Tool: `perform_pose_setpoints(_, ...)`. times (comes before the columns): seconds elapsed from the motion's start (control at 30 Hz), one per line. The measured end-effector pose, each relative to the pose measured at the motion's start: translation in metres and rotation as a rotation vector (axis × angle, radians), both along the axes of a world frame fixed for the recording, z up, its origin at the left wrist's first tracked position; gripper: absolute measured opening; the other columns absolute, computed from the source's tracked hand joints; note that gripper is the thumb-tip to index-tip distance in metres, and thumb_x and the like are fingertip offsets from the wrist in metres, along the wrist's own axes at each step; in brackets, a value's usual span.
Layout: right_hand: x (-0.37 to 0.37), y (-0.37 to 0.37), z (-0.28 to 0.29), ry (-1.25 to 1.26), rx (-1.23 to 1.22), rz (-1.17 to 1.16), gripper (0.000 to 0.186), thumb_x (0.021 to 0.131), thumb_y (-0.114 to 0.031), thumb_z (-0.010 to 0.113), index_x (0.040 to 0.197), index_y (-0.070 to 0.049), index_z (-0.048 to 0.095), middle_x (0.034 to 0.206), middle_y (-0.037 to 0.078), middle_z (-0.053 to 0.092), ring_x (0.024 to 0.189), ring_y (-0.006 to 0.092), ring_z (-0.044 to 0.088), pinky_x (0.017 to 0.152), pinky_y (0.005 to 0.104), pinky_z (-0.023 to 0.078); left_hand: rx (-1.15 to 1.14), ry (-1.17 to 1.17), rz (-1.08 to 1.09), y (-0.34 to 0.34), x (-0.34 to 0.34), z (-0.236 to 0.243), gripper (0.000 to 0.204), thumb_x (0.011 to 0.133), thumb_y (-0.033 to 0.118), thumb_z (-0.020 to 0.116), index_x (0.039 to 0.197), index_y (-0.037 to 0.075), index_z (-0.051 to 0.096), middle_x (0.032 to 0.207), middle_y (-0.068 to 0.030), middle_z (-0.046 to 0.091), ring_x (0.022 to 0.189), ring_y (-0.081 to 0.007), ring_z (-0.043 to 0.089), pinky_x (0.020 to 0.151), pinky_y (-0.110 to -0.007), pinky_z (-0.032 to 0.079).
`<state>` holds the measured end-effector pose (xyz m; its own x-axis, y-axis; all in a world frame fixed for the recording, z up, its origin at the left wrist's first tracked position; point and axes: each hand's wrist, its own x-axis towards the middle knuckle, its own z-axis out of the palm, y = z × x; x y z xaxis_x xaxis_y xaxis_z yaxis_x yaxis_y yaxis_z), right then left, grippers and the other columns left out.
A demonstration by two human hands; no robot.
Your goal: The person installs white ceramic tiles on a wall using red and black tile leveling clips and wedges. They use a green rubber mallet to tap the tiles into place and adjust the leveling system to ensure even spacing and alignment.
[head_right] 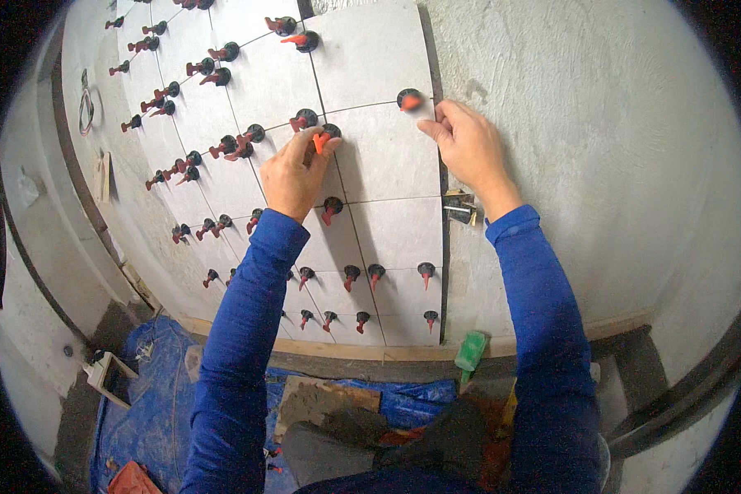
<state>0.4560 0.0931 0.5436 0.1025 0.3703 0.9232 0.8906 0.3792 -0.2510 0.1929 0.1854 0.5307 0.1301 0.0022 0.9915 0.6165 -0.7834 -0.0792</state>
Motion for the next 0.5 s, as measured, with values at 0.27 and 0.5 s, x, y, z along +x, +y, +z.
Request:
perform_pose_setpoints(0.27,0.001,0.001,-0.001,-0.005,0.026,0.018,0.032,0.093,-0.031,0.076,0.094,-0.002,0.063,0.083,0.013,0.066,0.073,0.0332,0.064,0.066,0.0441,0.049,0.064,-0.1,0.074,-0.004,0.012,-0.008,0.032,0.089,0.035,0.083,0.083,0.007,0.068,0.067,-0.0101,0.07,0.054,-0.0218,0.069,0.049,-0.034,0.051)
perform_pose_setpoints(0.5,0.0,0.001,0.0,-0.012,0.016,0.013,0.032,0.093,-0.031,0.076,0.094,-0.002,0.063,0.085,0.015,0.067,0.075,0.0343,0.065,0.068,0.0443,0.049,-0.087,-0.308,0.135,-0.015,0.029,-0.013,0.038,0.09,0.038,0.079,0.075,0.01,0.06,0.059,-0.0079,0.063,0.05,-0.0272,0.064,0.049,-0.037,0.049)
